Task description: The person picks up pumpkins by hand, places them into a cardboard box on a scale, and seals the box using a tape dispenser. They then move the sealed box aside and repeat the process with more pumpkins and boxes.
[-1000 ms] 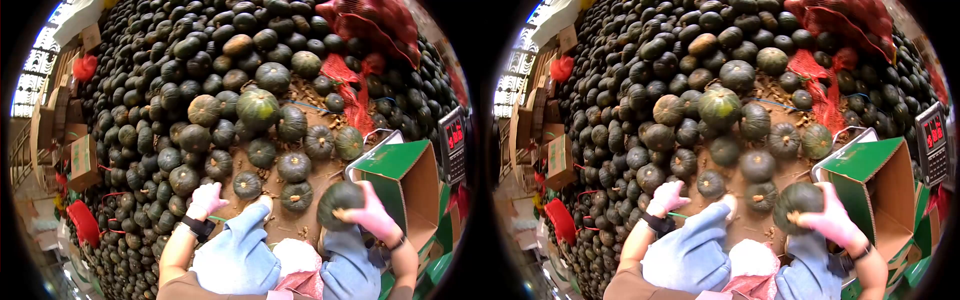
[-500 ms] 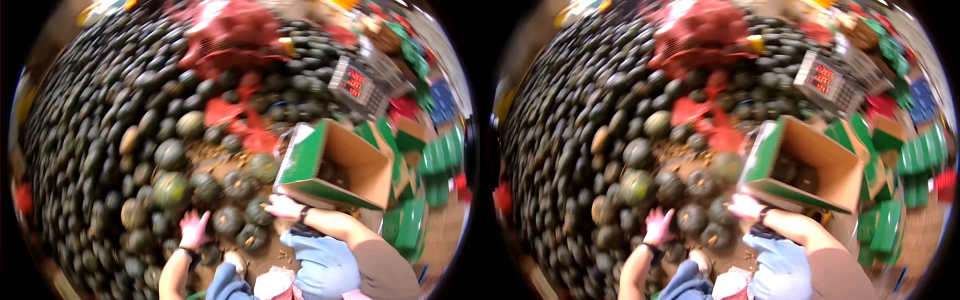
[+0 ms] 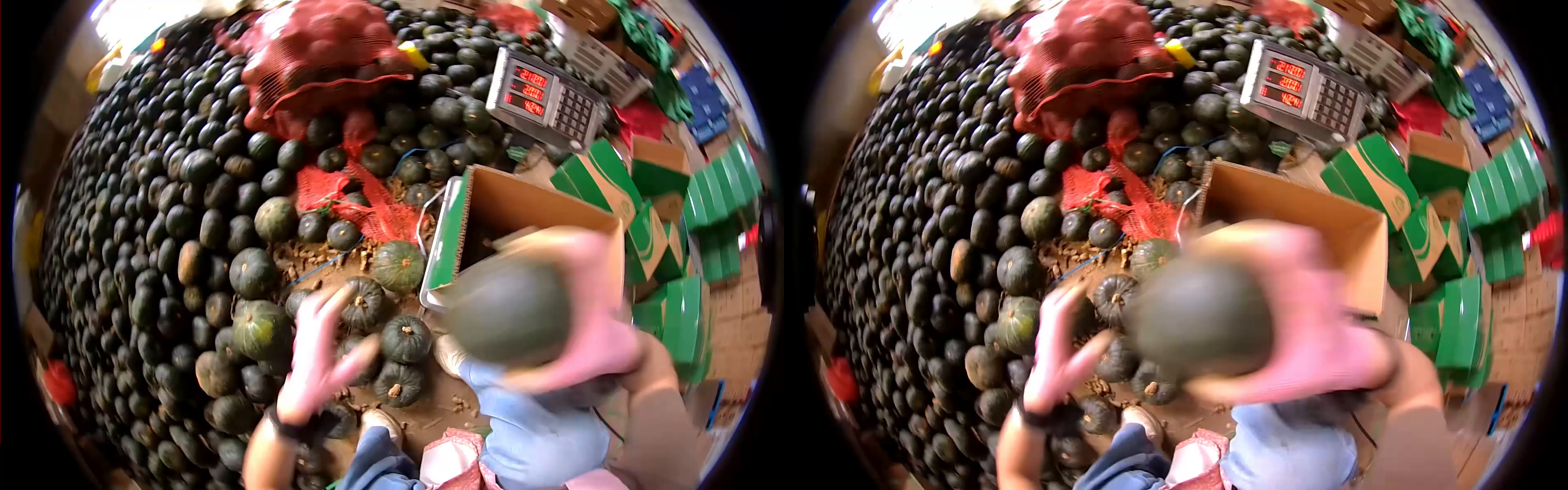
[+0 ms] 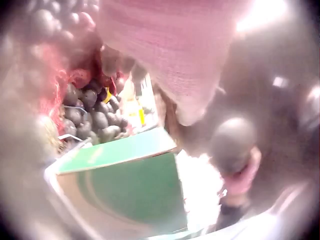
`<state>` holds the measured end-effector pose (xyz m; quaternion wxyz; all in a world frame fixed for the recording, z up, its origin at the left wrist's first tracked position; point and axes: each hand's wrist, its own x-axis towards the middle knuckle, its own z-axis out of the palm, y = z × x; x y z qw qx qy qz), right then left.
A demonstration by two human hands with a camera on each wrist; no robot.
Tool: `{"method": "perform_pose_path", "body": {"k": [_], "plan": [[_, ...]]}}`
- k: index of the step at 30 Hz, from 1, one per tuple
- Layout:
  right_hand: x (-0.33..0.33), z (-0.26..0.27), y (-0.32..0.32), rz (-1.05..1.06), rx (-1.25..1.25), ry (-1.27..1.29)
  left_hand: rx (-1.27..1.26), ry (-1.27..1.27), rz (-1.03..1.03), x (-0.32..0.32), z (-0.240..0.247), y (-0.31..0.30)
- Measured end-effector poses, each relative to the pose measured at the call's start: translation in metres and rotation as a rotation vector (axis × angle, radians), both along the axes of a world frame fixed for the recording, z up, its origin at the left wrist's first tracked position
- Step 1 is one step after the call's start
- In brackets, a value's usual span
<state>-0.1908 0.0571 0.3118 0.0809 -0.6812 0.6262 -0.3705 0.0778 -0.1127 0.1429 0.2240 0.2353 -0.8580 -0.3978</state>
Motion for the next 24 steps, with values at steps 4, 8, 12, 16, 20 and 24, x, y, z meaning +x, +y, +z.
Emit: {"method": "perform_pose_path", "body": {"k": [4,8,12,16,20,24], "plan": [[-0.073,0.032,0.047,-0.474,0.083,0.209,-0.679,-0.463,-0.244,-0.119,-0.096,-0.04],[-0.095,0.026,0.073,-0.638,0.241,0.085,-0.632,-0.691,-0.26,-0.193,-0.157,-0.037],[-0.105,0.019,0.081,-0.624,0.284,-0.011,-0.417,-0.703,-0.125,-0.196,-0.163,-0.036],[-0.117,0.029,0.079,-0.545,0.329,0.076,-0.277,-0.877,0.149,-0.192,-0.152,-0.06],[-0.117,0.028,0.079,-0.52,0.316,0.118,-0.293,-0.86,0.116,-0.15,-0.147,-0.078],[-0.115,0.027,0.074,-0.436,0.323,0.226,-0.415,-0.512,-0.259,-0.107,-0.106,-0.006]]}}
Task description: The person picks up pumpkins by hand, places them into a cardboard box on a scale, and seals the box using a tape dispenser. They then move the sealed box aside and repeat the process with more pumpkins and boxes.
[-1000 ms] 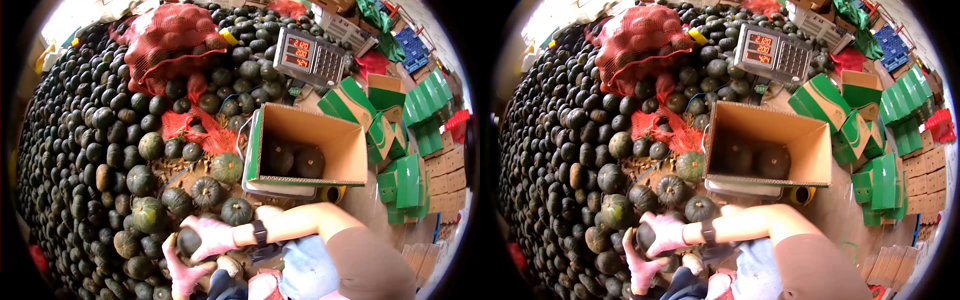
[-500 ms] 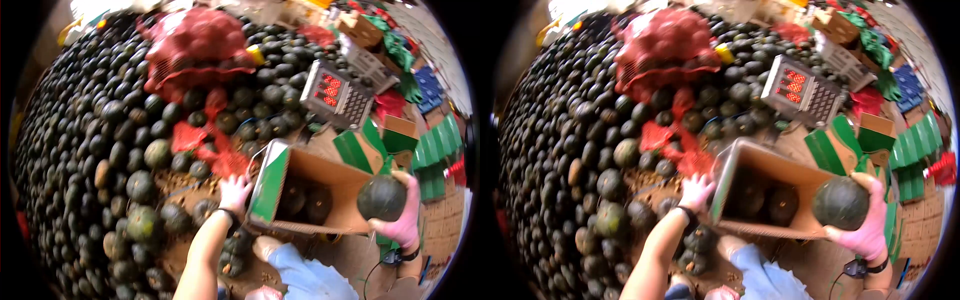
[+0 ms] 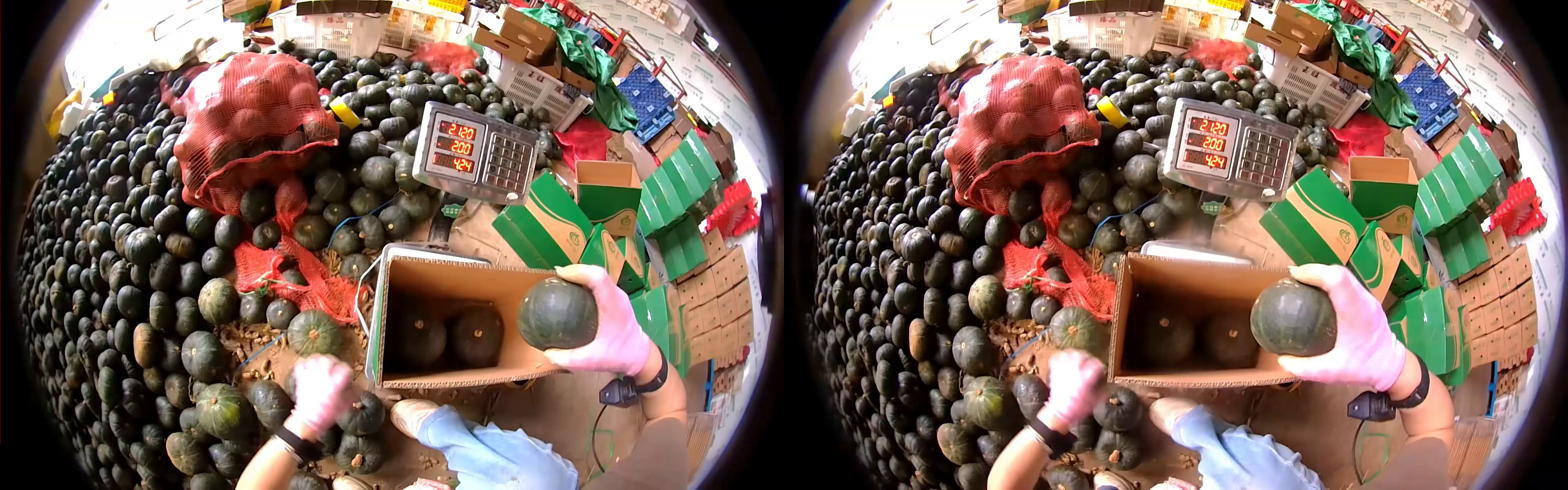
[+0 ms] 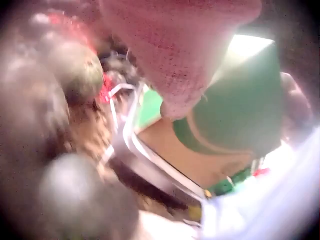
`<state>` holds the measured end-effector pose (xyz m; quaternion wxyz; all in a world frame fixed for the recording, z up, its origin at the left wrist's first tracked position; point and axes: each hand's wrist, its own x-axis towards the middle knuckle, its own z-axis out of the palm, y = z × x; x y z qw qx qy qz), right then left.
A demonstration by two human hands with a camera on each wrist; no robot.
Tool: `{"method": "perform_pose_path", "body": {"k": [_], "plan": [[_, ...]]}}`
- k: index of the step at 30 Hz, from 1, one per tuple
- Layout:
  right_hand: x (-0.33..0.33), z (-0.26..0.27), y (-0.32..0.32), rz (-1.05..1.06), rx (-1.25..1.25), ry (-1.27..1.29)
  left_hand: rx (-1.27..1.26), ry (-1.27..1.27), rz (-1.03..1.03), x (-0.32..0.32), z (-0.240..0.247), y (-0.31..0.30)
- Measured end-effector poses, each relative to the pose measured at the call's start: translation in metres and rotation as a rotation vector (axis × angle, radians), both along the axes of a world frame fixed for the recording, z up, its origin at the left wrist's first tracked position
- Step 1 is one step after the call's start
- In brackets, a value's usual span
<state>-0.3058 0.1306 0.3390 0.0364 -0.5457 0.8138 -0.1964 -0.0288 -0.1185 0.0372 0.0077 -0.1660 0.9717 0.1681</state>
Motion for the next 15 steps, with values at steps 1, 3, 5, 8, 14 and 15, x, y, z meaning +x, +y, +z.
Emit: {"method": "perform_pose_path", "body": {"k": [1,3,5,8,14,15], "plan": [[-0.001,0.003,-0.005,0.062,0.076,0.07,0.132,-0.147,-0.135,0.009,0.006,0.025],[-0.005,-0.009,-0.016,0.143,0.253,0.114,0.162,-0.119,-0.269,0.028,-0.019,0.067],[-0.015,-0.027,-0.044,0.085,0.692,-0.162,0.033,-0.056,-0.257,0.032,-0.031,0.088],[-0.048,-0.065,-0.068,0.115,0.95,-0.476,-0.1,-0.089,-0.302,0.031,-0.049,0.095],[-0.092,-0.147,-0.055,0.166,1.09,-0.312,-0.089,-0.354,-0.263,0.003,-0.031,0.082],[-0.093,-0.152,-0.057,0.147,1.095,-0.297,-0.089,-0.358,-0.277,0.0,-0.032,0.08]]}}
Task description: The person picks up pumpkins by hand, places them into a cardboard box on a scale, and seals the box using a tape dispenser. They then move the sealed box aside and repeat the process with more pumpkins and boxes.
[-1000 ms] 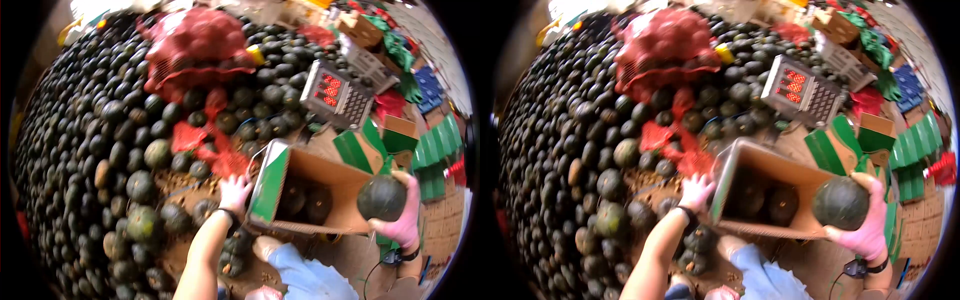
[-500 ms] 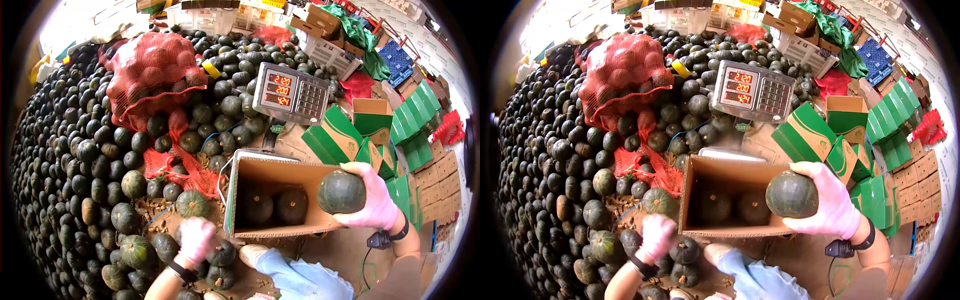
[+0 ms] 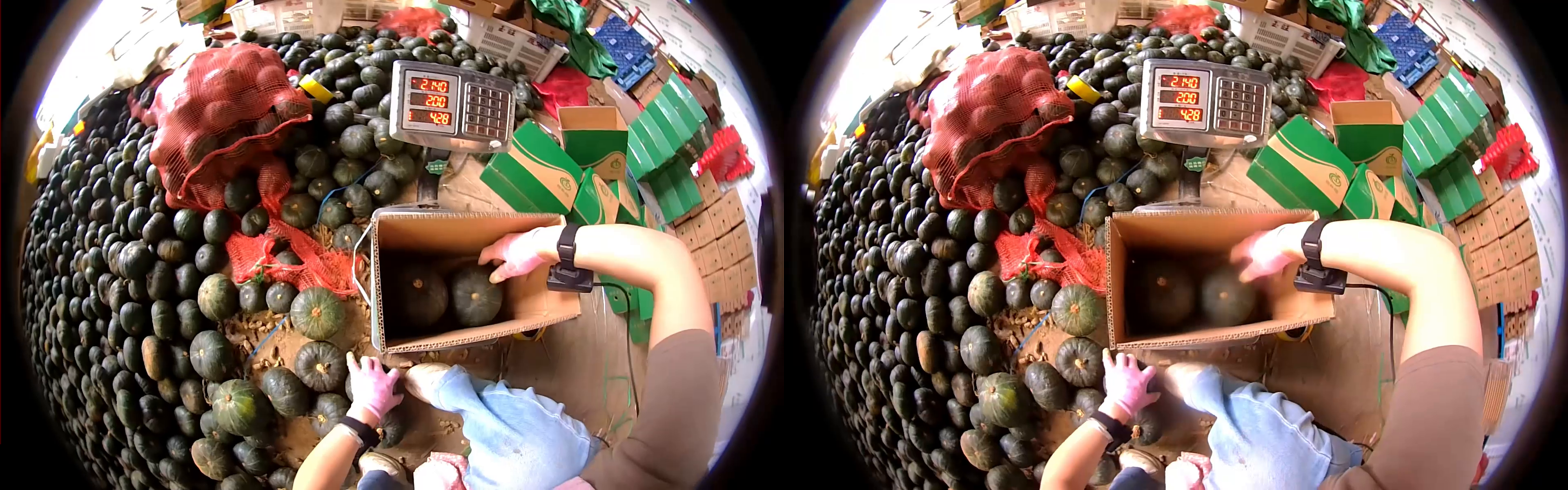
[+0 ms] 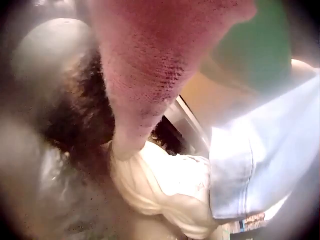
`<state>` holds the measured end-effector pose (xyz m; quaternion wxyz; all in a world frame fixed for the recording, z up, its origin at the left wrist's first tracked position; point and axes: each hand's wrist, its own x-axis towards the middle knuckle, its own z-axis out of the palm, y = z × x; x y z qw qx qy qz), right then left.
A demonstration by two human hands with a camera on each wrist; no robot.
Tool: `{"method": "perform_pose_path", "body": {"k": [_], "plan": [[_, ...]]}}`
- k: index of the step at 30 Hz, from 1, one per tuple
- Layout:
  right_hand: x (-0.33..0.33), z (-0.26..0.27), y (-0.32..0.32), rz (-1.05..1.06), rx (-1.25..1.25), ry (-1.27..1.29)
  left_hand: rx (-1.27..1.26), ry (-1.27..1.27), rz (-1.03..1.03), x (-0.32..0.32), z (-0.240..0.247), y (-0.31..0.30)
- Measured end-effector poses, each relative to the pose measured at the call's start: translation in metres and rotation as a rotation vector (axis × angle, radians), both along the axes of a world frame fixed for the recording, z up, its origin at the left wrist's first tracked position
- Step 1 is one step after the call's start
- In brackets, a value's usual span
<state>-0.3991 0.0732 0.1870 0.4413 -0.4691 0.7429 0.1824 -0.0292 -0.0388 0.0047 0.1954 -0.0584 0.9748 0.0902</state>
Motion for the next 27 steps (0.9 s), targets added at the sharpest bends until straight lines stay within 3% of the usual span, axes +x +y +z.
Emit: {"method": "perform_pose_path", "body": {"k": [2,4,7,10,12,14,15,16,18,20,21,22,23,24,25,26,27], "plan": [[0.021,0.025,-0.01,0.07,0.033,0.109,0.046,-0.072,0.105,-0.011,-0.008,-0.002],[0.031,0.051,-0.005,0.028,-0.128,0.035,0.0,-0.142,0.007,-0.006,-0.007,0.001],[0.052,0.12,0.033,0.001,-0.612,0.029,0.054,-0.129,-0.06,0.028,-0.015,0.005],[0.076,0.182,0.107,-0.063,-1.049,0.353,-0.012,-0.102,0.017,0.056,-0.015,0.005],[0.089,0.207,0.17,-0.304,-1.003,0.51,-0.27,-0.081,-0.177,0.089,-0.035,0.003],[0.09,0.202,0.239,-0.413,-1.121,0.617,-0.206,-0.039,-0.254,0.129,-0.059,-0.009],[0.091,0.199,0.279,-0.44,-1.075,0.695,-0.047,-0.162,-0.251,0.138,-0.068,-0.022],[0.091,0.194,0.317,-0.448,-1.102,0.696,0.443,-0.415,-0.186,0.13,-0.05,-0.046],[0.087,0.181,0.38,-0.835,-1.063,0.645,0.744,-0.365,0.039,0.105,0.079,-0.063],[0.078,0.162,0.418,-0.902,-1.116,0.529,0.343,0.04,-0.068,0.105,0.142,-0.07],[0.074,0.15,0.432,-0.978,-1.163,0.416,0.121,-0.082,0.052,0.09,0.194,-0.059],[0.079,0.15,0.42,-0.879,-1.214,0.372,0.186,0.061,0.13,0.093,0.221,-0.065],[0.089,0.162,0.4,-1.057,-1.102,0.172,0.541,0.13,0.281,0.103,0.191,-0.1],[0.082,0.148,0.386,-0.989,-1.14,0.117,0.431,0.263,0.03,0.095,0.231,-0.105],[0.072,0.128,0.37,-0.911,-1.208,0.037,0.438,0.167,0.164,0.089,0.258,-0.106],[0.073,0.128,0.347,-0.986,-1.115,-0.059,0.379,-0.114,0.326,0.074,0.323,-0.079],[0.057,0.107,0.332,-0.82,-1.105,-0.02,0.459,-0.182,0.176,0.088,0.327,-0.106]]}}
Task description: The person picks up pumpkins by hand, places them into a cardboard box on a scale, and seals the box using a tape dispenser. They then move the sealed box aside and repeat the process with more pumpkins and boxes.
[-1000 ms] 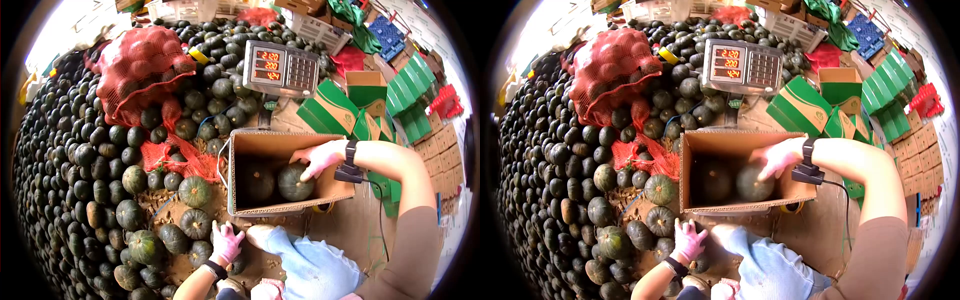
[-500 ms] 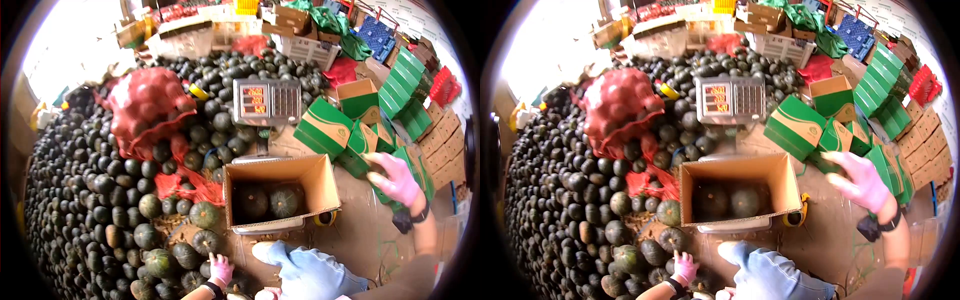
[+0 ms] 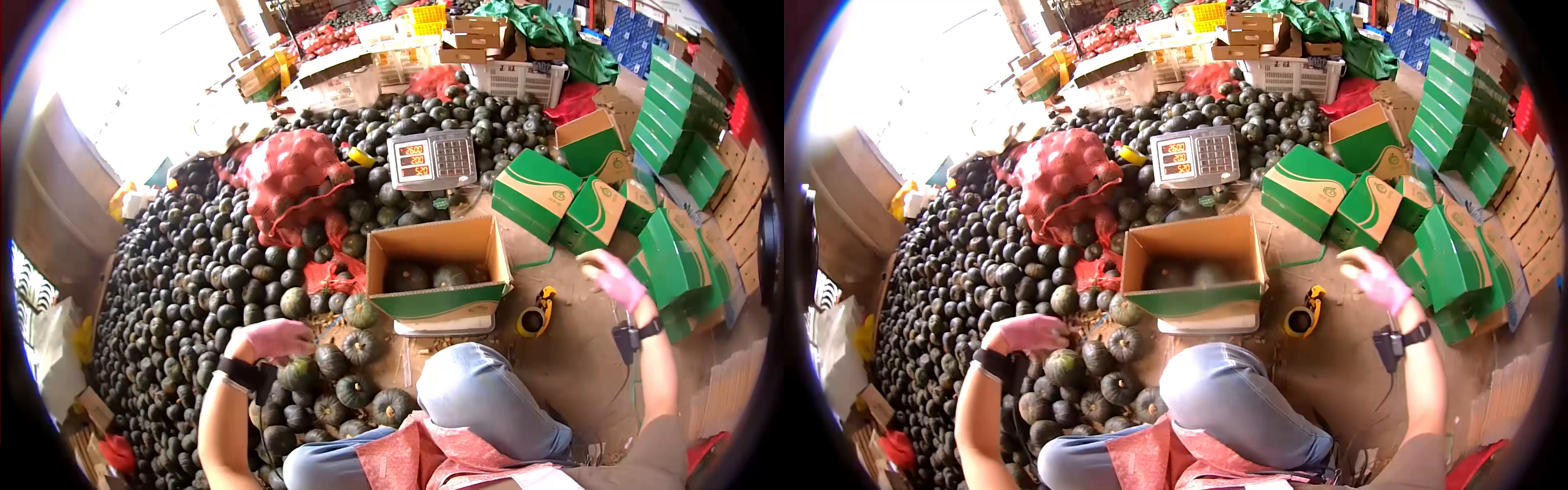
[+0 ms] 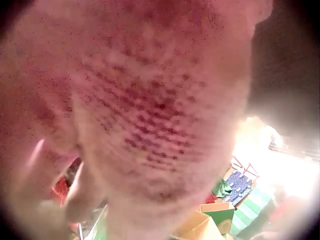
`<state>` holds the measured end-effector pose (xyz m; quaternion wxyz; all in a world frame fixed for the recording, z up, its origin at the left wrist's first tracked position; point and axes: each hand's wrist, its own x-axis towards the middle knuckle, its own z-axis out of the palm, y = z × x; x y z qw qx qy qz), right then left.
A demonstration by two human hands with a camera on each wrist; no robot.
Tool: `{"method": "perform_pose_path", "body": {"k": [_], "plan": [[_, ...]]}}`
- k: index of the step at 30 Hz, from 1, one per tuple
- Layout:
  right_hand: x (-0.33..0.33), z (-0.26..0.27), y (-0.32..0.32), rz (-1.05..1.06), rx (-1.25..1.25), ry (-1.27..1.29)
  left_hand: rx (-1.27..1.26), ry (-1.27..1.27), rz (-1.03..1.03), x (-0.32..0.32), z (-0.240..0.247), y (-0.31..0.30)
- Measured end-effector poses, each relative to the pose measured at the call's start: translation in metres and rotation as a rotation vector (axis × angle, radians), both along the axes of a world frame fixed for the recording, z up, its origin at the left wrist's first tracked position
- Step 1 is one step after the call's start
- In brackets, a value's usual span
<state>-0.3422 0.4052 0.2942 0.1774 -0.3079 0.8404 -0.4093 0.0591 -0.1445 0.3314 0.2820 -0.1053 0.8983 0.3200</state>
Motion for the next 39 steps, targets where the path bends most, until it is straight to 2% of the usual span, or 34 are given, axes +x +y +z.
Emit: {"method": "perform_pose_path", "body": {"k": [1,2,3,4,5,6,7,8,9,11,12,13,15,16,17,18,19,21,23,24,25,27,29,31,32,33,34,35,36,37,39], "plan": [[0.009,0.012,-0.027,-0.04,0.068,-0.144,0.106,-0.03,-0.148,-0.002,0.03,0.001],[0.0,0.0,-0.035,0.082,0.117,-0.031,-0.034,-0.339,0.08,-0.012,0.048,0.01],[-0.01,-0.011,-0.047,0.205,0.162,0.084,-0.176,-0.646,0.31,-0.035,0.111,0.055],[-0.016,-0.012,-0.061,0.213,0.161,0.068,-0.033,-0.546,0.341,-0.03,0.145,0.063],[-0.017,-0.012,-0.078,0.203,0.153,-0.124,0.114,-0.452,0.37,-0.027,0.173,0.068],[-0.018,-0.012,-0.097,0.191,0.151,-0.313,0.479,-0.305,0.493,-0.027,0.204,0.079],[-0.02,-0.016,-0.118,0.202,0.167,-0.331,0.843,-0.137,0.617,-0.033,0.219,0.083],[-0.031,-0.029,-0.147,0.208,0.126,-0.476,1.173,0.074,0.777,-0.065,0.198,0.075],[-0.034,-0.04,-0.163,0.195,0.06,-0.607,0.975,0.073,0.931,-0.087,0.175,0.066],[-0.036,-0.069,-0.178,0.133,0.016,-0.54,0.775,0.095,0.986,-0.11,0.066,0.021],[-0.03,-0.085,-0.184,0.118,-0.103,-0.296,0.744,0.104,0.995,-0.123,0.007,-0.001],[-0.013,-0.066,-0.197,0.06,-0.012,-0.043,0.713,0.108,1.006,-0.136,-0.044,-0.018],[-0.008,-0.077,-0.207,0.092,-0.056,0.035,0.638,0.201,0.863,-0.183,-0.115,-0.017],[-0.022,-0.067,-0.206,0.183,0.015,-0.093,0.572,0.247,0.761,-0.213,-0.119,-0.007],[-0.033,-0.066,-0.205,0.233,-0.008,-0.064,0.521,0.291,0.668,-0.241,-0.115,0.002],[-0.04,-0.063,-0.208,0.201,0.028,-0.076,0.479,0.165,0.676,-0.255,-0.108,-0.001],[-0.04,-0.061,-0.214,0.172,0.055,-0.091,0.413,0.13,0.581,-0.259,-0.116,-0.013],[-0.029,-0.058,-0.224,0.207,0.112,0.064,-0.023,0.132,0.246,-0.258,-0.095,-0.011],[-0.004,-0.098,-0.232,0.42,0.319,0.306,0.177,0.154,0.283,-0.243,-0.096,0.002],[0.008,-0.101,-0.246,0.464,0.402,0.232,0.09,0.181,0.178,-0.235,-0.102,0.0],[-0.002,-0.102,-0.259,0.626,0.483,0.029,0.053,0.174,0.179,-0.226,-0.106,0.0],[-0.022,-0.133,-0.252,0.769,0.193,-0.528,0.046,0.129,0.107,-0.206,-0.099,-0.004],[-0.031,-0.13,-0.231,0.768,0.026,-0.691,0.216,0.116,0.182,-0.209,-0.087,0.002],[-0.023,-0.149,-0.205,0.608,-0.238,-0.932,0.368,0.107,0.246,-0.226,-0.084,0.003],[-0.021,-0.149,-0.198,0.647,-0.263,-0.743,0.331,0.01,0.269,-0.241,-0.083,0.006],[-0.017,-0.152,-0.197,0.648,-0.388,-0.755,0.295,-0.086,0.29,-0.254,-0.085,0.012],[-0.012,-0.153,-0.199,0.647,-0.405,-0.686,0.043,0.09,0.124,-0.261,-0.111,0.03],[-0.011,-0.152,-0.201,0.656,-0.415,-0.611,0.102,-0.021,0.196,-0.273,-0.124,0.044],[-0.006,-0.157,-0.196,0.521,-0.429,-0.718,0.126,-0.112,0.185,-0.281,-0.128,0.043],[-0.004,-0.156,-0.191,0.47,-0.439,-0.626,0.143,-0.2,0.161,-0.292,-0.13,0.04],[0.0,-0.153,-0.19,0.383,-0.534,-0.443,0.272,-0.106,-0.145,-0.272,-0.136,0.024]]}}
